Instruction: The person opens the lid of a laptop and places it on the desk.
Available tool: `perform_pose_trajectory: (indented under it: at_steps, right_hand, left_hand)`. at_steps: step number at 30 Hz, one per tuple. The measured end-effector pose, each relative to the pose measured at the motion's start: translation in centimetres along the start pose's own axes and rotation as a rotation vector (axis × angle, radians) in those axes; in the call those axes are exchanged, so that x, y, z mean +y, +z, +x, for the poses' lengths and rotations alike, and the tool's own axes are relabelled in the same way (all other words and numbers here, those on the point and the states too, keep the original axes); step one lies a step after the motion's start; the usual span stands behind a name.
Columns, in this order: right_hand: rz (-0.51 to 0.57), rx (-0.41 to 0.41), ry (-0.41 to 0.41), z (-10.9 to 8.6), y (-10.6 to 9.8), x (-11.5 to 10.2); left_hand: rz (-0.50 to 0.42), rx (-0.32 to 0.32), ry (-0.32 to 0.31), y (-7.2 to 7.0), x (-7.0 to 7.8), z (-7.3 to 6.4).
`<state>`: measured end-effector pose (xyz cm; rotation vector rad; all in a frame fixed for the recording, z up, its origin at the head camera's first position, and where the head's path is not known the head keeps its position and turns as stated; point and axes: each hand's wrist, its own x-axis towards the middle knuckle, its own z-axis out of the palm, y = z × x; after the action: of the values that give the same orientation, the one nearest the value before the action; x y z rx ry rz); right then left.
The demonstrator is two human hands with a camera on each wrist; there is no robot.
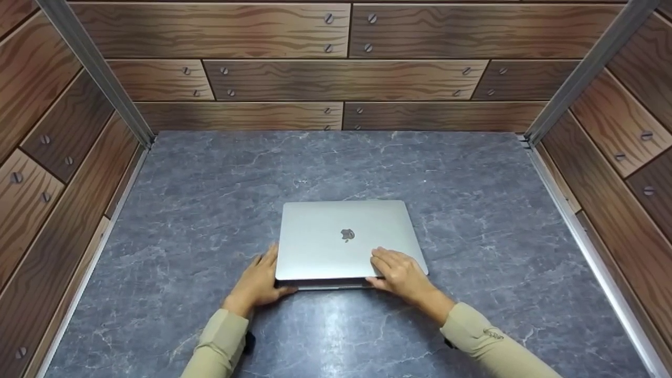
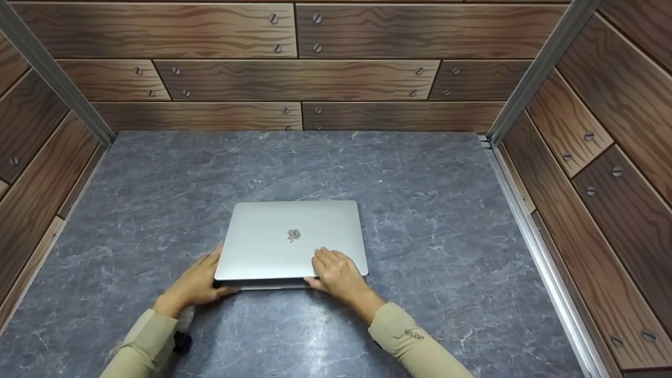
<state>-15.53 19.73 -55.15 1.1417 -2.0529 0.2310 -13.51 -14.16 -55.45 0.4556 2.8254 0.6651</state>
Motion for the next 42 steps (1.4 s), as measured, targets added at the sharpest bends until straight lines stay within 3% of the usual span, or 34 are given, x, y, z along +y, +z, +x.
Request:
perform_pose_trajectory:
  at_steps: [8,17,24,42]
  right_hand:
    - [0.008,0.008,0.030,0.1,-0.3,-0.2]
    - [0.025,0.031,0.051,0.7,-0.5,-0.1]
    - [0.006,0.034,0.063,0.9,-0.9,-0.2]
    - [-0.035,0.081,0.100,2.0,-1.7,0.2]
  left_hand:
    - [0.005,0.016,0.008,0.2,0.3,-0.1]
    - [-0.074,0.010,-0.039,0.3,0.4,-0.2]
    - [-0.071,0.022,-0.052,0.4,0.6,-0.3]
    - [-0.045,0.019,-0.010,0.3,0.6,-0.3]
